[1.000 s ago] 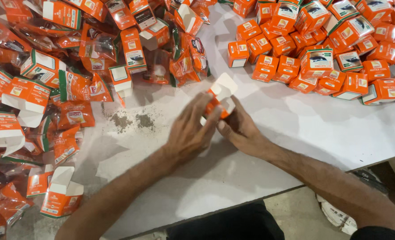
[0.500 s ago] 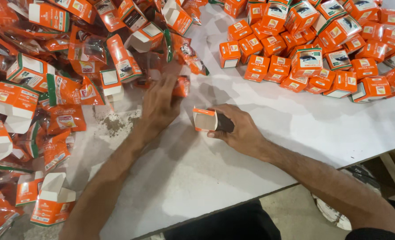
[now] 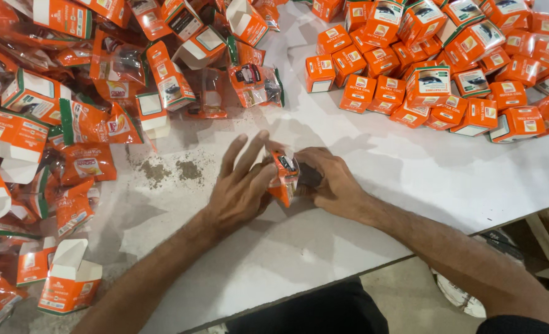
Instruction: The person picks up a small white paper carton, opens it, places an orange boxed product inside, folds the carton flaps closed, and sets the packed carton onto a pile, repeating this packing cycle for successive cartons across the table.
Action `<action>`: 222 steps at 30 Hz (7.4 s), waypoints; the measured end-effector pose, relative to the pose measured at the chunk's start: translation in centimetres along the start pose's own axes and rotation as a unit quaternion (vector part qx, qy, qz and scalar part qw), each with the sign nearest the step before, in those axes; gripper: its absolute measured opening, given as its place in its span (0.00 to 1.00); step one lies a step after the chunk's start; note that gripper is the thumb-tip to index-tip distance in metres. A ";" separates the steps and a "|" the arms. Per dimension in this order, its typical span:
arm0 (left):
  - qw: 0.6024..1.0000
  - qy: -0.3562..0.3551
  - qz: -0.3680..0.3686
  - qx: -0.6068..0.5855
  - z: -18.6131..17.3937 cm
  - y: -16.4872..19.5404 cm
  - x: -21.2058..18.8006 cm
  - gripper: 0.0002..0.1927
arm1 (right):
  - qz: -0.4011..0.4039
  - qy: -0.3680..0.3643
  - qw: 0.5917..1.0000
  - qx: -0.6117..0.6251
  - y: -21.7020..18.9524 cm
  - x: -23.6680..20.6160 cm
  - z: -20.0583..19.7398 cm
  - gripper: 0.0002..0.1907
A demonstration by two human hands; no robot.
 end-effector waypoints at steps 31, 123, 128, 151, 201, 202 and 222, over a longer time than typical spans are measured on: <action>0.640 0.045 -0.465 -0.610 4.5 -6.8 -3.5 0.17 | -0.106 0.055 0.979 -0.166 -2.8 -1.7 0.4 0.28; 0.991 -0.010 0.087 0.099 -1.0 2.7 0.2 0.16 | -0.043 0.005 0.998 -0.046 -1.0 0.1 -0.1 0.31; 0.995 0.003 -0.095 0.034 -0.7 0.5 0.5 0.20 | -0.034 0.019 0.998 -0.058 -1.5 0.2 0.0 0.30; 0.723 0.019 -0.480 -0.496 4.2 -7.0 -3.7 0.11 | -0.126 0.066 0.970 -0.197 -4.3 -1.1 0.3 0.30; 0.999 -0.007 -0.045 0.015 -2.0 -1.3 -1.9 0.09 | -0.112 0.051 0.930 -0.347 -3.4 -0.1 -1.2 0.40; 0.998 0.028 -0.039 0.050 -3.6 -2.4 -1.7 0.10 | -0.085 0.099 0.895 -0.427 -3.0 0.5 -2.8 0.38; 0.986 -0.084 -0.135 0.053 2.8 -12.8 10.0 0.19 | -0.010 -0.035 0.995 -0.096 -1.3 0.5 1.1 0.35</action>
Point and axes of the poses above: each hand's wrist, its own x-axis towards the middle knuckle, its own z-axis out of the palm, y = z × x, the point moved 9 cm from there along x, towards the middle knuckle, and after that the axes turned 12 degrees about -x, right-handed, at the moved point
